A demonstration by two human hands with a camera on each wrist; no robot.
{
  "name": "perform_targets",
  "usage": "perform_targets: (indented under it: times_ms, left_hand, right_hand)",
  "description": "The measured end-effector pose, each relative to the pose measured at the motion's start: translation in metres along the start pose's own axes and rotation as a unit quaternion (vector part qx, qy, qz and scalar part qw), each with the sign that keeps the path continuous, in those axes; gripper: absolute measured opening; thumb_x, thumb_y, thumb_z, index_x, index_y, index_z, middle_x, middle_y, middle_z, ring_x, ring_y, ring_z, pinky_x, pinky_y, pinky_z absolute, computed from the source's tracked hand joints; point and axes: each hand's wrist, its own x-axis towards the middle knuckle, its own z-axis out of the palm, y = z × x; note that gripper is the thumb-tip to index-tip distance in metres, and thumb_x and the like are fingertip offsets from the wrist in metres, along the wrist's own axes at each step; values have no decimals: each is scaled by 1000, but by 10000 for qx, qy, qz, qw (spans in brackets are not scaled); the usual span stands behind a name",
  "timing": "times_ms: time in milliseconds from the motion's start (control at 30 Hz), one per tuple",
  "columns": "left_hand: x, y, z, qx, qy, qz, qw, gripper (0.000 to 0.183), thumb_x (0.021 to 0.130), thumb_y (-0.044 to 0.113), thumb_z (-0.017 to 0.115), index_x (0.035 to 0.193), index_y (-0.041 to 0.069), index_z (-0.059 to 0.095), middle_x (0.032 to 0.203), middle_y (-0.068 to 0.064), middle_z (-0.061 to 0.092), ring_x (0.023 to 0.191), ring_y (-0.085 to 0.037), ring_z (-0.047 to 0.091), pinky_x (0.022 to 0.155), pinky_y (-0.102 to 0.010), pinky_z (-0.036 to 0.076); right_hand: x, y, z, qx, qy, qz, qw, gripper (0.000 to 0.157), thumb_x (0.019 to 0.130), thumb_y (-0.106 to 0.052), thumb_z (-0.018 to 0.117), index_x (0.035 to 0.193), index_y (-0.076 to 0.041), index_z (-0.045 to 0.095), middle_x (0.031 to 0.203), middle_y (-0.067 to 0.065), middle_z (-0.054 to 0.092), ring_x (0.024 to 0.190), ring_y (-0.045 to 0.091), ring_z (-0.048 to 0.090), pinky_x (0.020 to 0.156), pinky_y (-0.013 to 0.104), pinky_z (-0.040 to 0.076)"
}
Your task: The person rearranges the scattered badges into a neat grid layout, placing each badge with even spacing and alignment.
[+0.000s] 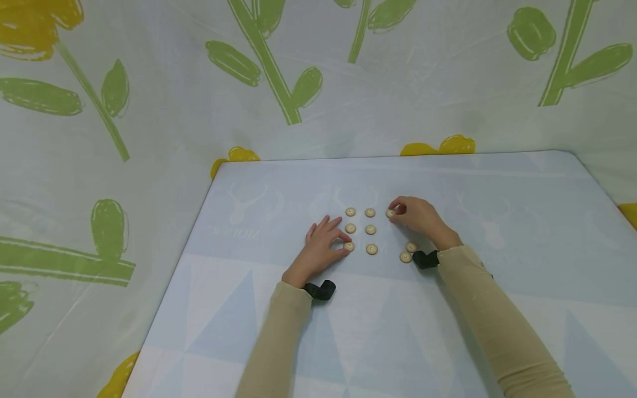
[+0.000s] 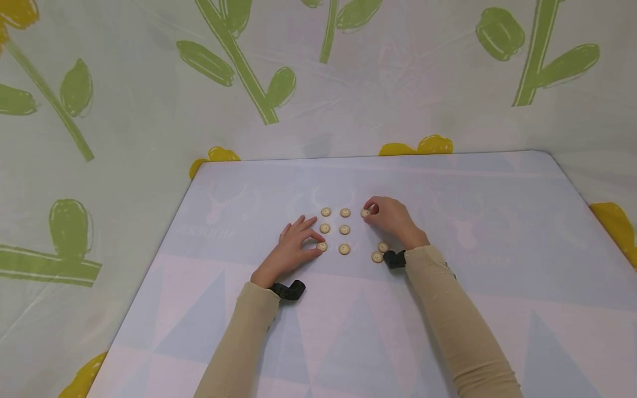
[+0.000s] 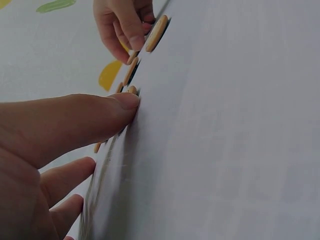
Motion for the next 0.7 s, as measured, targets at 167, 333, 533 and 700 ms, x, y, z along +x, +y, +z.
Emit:
perform_targets:
  times_ms: [167,333,533,700]
  left_hand:
    - [0,0,0,6,4,-11,10000,17,81,32,65,96,25,62,144,1,26,135,-19,6,105,-45,-1]
    - [0,1,0,16,-27,-66,10000,18,80,32,65,96,24,62,144,2,26,135,-19,5,105,-44,-1]
    - [0,0,1,4,-35,-52,10000,18,80,32,65,96,24,62,144,1,26,135,-19,5,105,-44,-1]
    - [-1,0,1,-38,-22,-3,10000,17,80,32,65,96,24,62,145,1,26,135,-18,5,105,-44,-1]
  right_hand:
    - [0,0,0,10,-12,4,10000,24,84,-23,61,106,-14,56,94,9,53,86,25,45,72,36,40]
    - [1,1,1,48,-13,-15,10000,24,84,-24,61,106,-14,56,95,9,53,87,25,45,73,36,40]
    - [0,1,1,76,-4,-31,10000,24,84,-24,61,106,-14,57,94,9,53,86,25,45,73,36,40]
    - [1,4,1,92,-41,-39,9999,30,84,-24,62,111,-13,54,96,9,52,86,25,46,73,36,40]
